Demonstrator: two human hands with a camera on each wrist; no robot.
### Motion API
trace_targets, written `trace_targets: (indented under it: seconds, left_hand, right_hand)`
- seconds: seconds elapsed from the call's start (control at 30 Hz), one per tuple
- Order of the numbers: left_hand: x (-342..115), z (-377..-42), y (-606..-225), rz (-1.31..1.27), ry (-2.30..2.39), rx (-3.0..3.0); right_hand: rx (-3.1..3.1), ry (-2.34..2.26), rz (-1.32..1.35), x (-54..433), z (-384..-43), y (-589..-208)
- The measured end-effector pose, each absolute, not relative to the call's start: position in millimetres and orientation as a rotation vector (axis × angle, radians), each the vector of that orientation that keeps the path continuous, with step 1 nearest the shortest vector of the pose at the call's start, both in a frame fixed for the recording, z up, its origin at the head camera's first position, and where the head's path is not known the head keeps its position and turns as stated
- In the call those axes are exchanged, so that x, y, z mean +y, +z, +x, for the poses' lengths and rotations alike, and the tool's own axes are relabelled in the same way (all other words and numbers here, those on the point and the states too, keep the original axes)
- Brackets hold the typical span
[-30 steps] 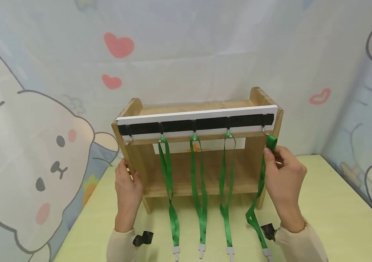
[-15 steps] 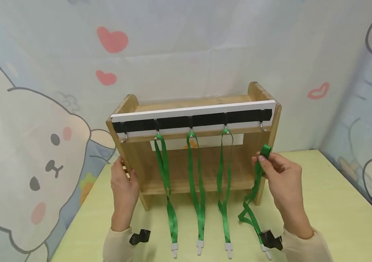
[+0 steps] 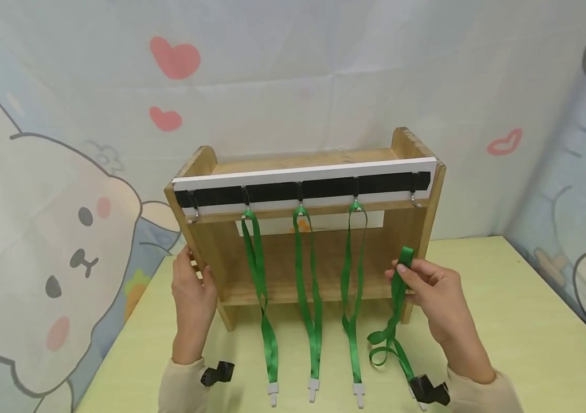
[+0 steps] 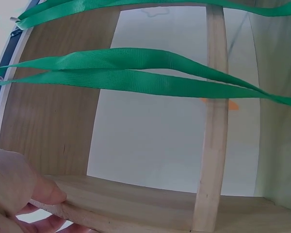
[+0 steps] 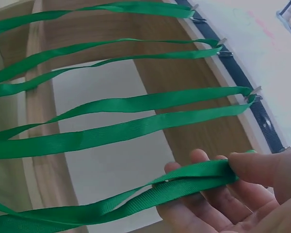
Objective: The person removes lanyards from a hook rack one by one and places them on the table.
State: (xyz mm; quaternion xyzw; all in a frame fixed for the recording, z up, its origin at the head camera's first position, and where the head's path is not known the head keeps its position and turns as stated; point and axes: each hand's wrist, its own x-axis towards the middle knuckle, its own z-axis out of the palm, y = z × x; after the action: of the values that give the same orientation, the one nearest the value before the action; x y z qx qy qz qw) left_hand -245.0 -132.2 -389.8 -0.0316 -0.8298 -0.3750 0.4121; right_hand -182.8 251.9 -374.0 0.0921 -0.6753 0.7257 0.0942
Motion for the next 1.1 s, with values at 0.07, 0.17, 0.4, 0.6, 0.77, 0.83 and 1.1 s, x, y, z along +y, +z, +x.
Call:
trace_targets:
  seconds: [0.07, 0.17, 0.4, 0.6, 0.77, 0.83, 1.1]
  left_hand:
    - [-132, -245, -390, -0.078, -0.951, -2.09]
    - [-131, -244, -391, -0.084, -0.956, -2.089]
    - [-134, -245, -391, -0.103, -0.923, -2.059]
    - [-135, -247, -390, -0.119, -0.931, -2.058]
    - [-135, -248, -388, -0.127, -0.931, -2.055]
    - [-135, -248, -388, -0.128, -0.931, -2.052]
    - [-134, -247, -390, -0.116, -0.942, -2.062]
  right_hand:
    - [-2.045, 2.151, 0.275, 252, -182, -377]
    - [-2.099, 2.141, 0.277, 252, -180, -381]
    - [-2.189, 2.095, 0.278, 249, -178, -388]
    - [-2.289, 2.015, 0.263, 249, -181, -392]
    - [-2.417, 1.966, 0.251, 248, -184, -395]
    - [-2.474, 1.958, 0.25, 247, -186, -398]
    - [-2.664, 1.896, 0.263, 246, -189, -411]
